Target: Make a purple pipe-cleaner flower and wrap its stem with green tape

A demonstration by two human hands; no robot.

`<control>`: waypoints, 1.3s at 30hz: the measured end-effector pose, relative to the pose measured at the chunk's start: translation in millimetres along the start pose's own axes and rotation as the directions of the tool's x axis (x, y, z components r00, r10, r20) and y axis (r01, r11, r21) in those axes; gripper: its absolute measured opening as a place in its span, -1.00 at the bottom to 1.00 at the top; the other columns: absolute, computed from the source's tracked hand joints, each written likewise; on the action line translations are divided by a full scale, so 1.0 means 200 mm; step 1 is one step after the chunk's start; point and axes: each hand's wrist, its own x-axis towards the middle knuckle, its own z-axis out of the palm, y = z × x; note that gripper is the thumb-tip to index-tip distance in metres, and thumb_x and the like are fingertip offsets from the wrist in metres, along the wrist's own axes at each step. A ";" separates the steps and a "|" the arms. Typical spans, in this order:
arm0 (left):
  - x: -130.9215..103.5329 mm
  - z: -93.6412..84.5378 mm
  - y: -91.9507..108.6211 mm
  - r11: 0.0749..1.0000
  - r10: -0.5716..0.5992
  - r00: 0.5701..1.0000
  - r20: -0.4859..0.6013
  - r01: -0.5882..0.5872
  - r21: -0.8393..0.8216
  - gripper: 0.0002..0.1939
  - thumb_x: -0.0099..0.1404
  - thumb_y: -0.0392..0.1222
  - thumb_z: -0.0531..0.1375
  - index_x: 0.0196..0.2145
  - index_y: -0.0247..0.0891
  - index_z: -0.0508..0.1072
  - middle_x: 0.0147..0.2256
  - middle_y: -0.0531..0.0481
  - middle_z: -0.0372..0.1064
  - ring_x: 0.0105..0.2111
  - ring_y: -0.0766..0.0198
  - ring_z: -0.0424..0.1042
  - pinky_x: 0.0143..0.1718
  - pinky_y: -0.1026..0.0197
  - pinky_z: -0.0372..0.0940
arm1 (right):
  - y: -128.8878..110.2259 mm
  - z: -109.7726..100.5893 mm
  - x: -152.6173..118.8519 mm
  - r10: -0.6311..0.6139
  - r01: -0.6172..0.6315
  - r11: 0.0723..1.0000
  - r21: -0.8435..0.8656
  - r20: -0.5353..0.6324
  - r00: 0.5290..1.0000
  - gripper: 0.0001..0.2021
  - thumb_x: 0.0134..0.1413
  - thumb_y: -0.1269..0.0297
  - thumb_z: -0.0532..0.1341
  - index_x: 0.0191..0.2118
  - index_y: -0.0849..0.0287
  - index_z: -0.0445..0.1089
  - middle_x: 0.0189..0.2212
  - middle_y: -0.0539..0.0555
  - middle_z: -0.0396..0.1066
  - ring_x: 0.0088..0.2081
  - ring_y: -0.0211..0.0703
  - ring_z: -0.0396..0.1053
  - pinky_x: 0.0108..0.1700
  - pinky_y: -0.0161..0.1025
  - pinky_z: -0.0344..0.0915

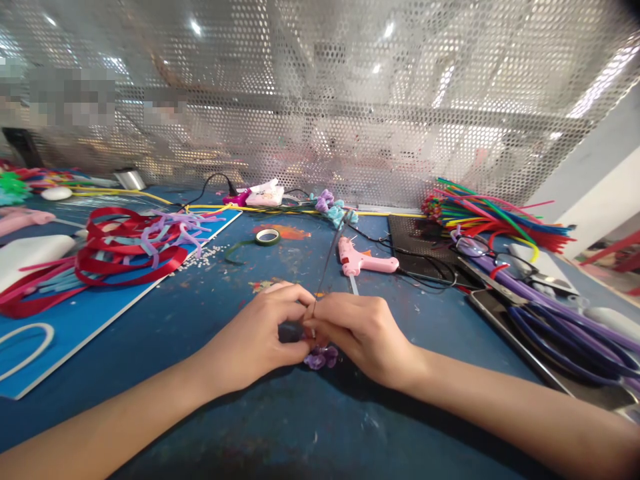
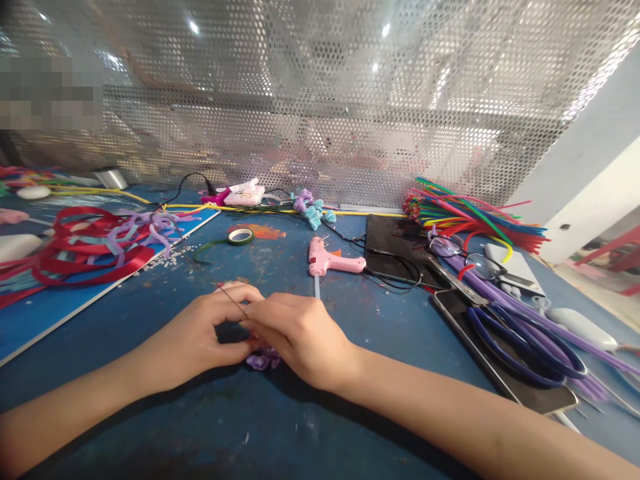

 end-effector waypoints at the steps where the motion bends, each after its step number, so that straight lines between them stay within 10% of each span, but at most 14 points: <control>1: 0.00 0.00 0.00 1.000 -0.001 1.000 0.001 0.001 0.000 -0.88 0.14 -0.34 0.16 -0.39 -0.18 0.48 -0.24 0.10 0.38 -0.17 0.21 0.30 -0.06 0.17 0.15 | 0.00 0.00 0.00 0.003 -0.003 1.000 -0.005 0.000 1.000 -0.85 0.23 0.42 0.07 -0.23 0.21 0.38 -0.43 0.04 0.39 -0.38 -0.25 0.34 -0.32 -0.34 0.27; 39: 0.00 0.01 0.01 0.999 0.034 0.999 -0.030 -0.034 0.013 -0.89 0.08 -0.39 0.17 -0.45 -0.21 0.42 -0.28 0.09 0.40 -0.20 0.24 0.33 -0.09 0.18 0.20 | 0.01 0.00 -0.01 -0.045 0.044 0.999 -0.025 -0.056 0.997 -0.85 0.23 0.44 0.08 -0.31 0.23 0.39 -0.43 0.07 0.45 -0.38 -0.25 0.36 -0.30 -0.32 0.30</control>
